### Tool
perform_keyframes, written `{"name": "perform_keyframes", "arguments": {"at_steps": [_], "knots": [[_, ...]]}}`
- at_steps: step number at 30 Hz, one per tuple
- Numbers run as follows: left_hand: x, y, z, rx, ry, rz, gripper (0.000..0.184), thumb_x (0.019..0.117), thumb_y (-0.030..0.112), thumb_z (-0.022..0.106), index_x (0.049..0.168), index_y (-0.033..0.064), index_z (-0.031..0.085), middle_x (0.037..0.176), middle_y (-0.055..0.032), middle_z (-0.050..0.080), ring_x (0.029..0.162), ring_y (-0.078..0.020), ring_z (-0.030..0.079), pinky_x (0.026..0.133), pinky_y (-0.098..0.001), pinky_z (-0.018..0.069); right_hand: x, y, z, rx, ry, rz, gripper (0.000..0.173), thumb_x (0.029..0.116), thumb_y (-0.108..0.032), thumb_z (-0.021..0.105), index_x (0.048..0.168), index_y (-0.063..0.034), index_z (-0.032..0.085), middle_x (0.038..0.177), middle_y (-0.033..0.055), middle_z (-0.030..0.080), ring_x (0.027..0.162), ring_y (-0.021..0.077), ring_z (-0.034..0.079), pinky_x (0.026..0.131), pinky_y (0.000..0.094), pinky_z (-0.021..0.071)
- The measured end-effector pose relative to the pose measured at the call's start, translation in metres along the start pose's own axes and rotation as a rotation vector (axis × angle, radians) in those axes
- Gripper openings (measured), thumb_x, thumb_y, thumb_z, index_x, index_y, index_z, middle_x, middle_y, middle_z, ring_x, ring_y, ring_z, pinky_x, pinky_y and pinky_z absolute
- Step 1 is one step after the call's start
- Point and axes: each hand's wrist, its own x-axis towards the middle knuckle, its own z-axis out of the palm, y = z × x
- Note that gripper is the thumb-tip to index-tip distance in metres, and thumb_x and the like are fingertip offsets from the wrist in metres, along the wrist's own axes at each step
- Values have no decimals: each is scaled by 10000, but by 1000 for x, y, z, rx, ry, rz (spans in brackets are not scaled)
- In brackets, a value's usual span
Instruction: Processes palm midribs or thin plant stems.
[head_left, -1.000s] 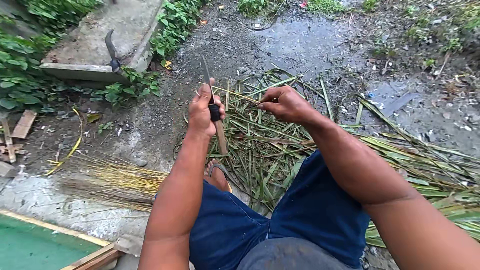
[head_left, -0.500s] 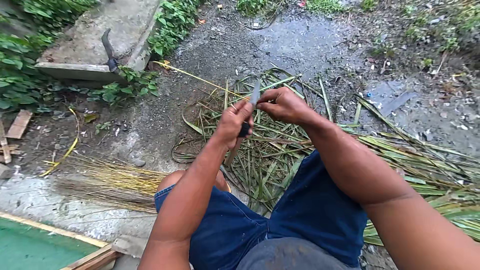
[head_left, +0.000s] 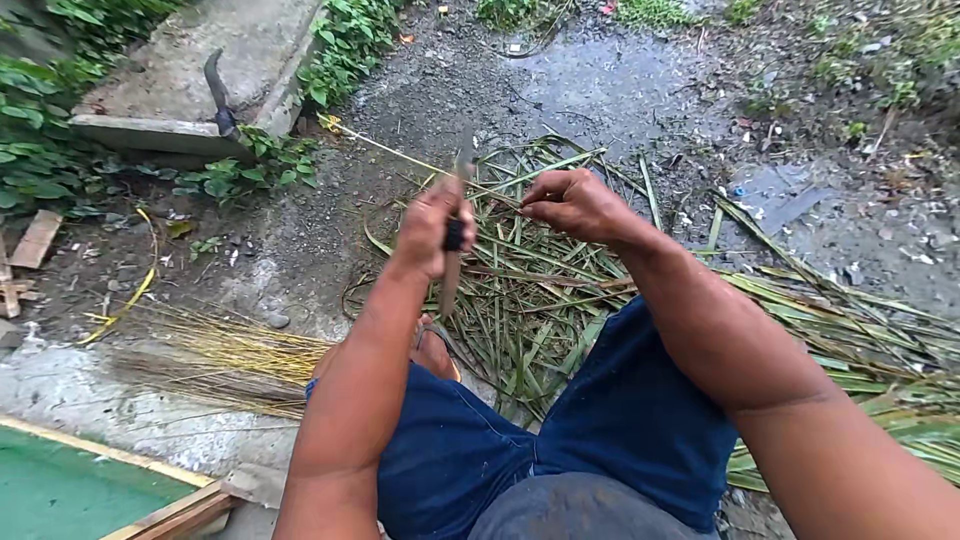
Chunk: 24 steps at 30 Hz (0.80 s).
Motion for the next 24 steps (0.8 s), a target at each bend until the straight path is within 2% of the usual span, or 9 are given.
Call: {"name": "perform_keyframes", "arguments": {"at_steps": [4,9,11,14,16,18,20,21,24], "knots": [[2,21,-28,-180,171,123,388,1134,402,261,1355,246,540,622,65,533,473,-68,538,440,-227,507,-3,5,-7,-20,-16,-26,117,988,-132,650,1004,-69,748,922,10,676,654,45,577,626,251,516],[-2,18,-28,-115,93,106,361,1128,345,315,1366,205,548,628,69,558,481,-53,548,454,-218,515,-6,5,-15,-26,-41,-44,123,995,-118,634,1007,-54,738,913,12,679,694,38,600,659,243,533],[2,35,-60,-172,269,193,372,1131,397,268,1295,244,565,647,94,541,497,-37,531,470,-203,502,-12,8,-26,-39,-36,-46,118,990,-115,629,997,-61,734,896,1,680,667,33,585,628,241,518],[3,52,-96,-231,542,275,341,1120,441,322,1225,251,585,664,83,547,497,-58,539,455,-223,499,-18,17,-41,-119,18,27,119,987,-130,644,1002,-65,742,886,25,680,657,79,592,626,310,530],[-2,51,-96,23,581,263,328,1123,393,368,1320,206,551,675,58,567,501,-74,562,451,-240,515,-18,27,-46,-255,27,110,134,995,-140,651,1031,-63,754,973,89,712,815,189,667,781,452,557],[-10,45,-77,546,457,183,357,1089,290,498,1396,108,512,750,4,599,550,-94,588,500,-275,548,-18,44,-48,-390,-15,162,161,995,-139,643,1051,-52,767,1049,154,725,980,316,691,914,592,523],[-14,29,-51,1009,250,71,590,935,242,765,1458,88,540,1024,-197,696,811,-317,685,742,-543,581,-18,63,-47,-499,-88,202,176,991,-161,643,1044,-71,784,1053,171,739,1036,375,690,941,655,497],[-13,12,-40,1161,167,77,658,866,261,844,1442,109,566,1105,-240,702,920,-395,699,818,-641,560,-19,69,-46,-541,-132,212,174,989,-170,646,1039,-80,787,1035,170,744,1027,385,694,930,665,500],[-3,-39,-21,1397,-25,170,535,865,303,800,1348,125,657,1146,-172,702,994,-341,697,874,-590,561,-19,85,-32,-573,-236,187,150,972,-194,677,1001,-112,799,966,127,753,966,347,711,890,650,537]]}}
